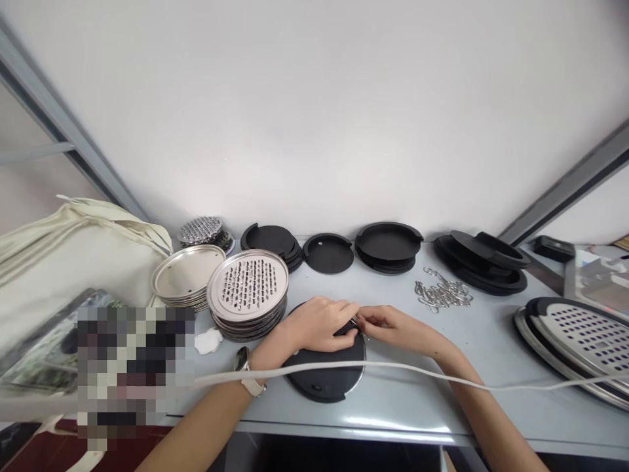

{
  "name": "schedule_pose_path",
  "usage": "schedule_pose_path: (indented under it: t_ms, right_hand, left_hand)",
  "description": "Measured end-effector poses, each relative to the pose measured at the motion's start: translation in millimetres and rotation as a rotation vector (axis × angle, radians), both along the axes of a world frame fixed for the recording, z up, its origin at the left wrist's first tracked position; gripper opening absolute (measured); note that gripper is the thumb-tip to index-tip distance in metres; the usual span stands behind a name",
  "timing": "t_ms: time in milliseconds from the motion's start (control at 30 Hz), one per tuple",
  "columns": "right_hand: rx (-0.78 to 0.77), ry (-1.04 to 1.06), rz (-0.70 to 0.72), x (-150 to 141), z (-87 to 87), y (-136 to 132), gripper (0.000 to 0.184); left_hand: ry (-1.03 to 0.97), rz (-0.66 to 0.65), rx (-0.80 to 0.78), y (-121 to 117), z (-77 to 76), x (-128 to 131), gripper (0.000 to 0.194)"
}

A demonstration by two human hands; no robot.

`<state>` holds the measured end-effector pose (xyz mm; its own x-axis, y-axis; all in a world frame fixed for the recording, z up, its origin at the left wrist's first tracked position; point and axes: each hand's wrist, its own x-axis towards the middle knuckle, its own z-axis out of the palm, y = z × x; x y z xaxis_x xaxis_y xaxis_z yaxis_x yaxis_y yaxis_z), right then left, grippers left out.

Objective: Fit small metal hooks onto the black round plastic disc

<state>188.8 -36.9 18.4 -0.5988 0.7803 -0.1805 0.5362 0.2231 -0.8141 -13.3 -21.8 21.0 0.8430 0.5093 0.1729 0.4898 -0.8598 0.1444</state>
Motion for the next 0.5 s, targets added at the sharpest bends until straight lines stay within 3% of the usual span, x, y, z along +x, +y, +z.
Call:
schedule_pose_path:
  t_ms: [500]
  right_hand:
    - [-0.014,0.0,0.041,1.8,7.6,-0.9,0.037]
  left_hand:
    - [0.004,-0.009,-0.006,0.7,2.3,-1.6,0.017]
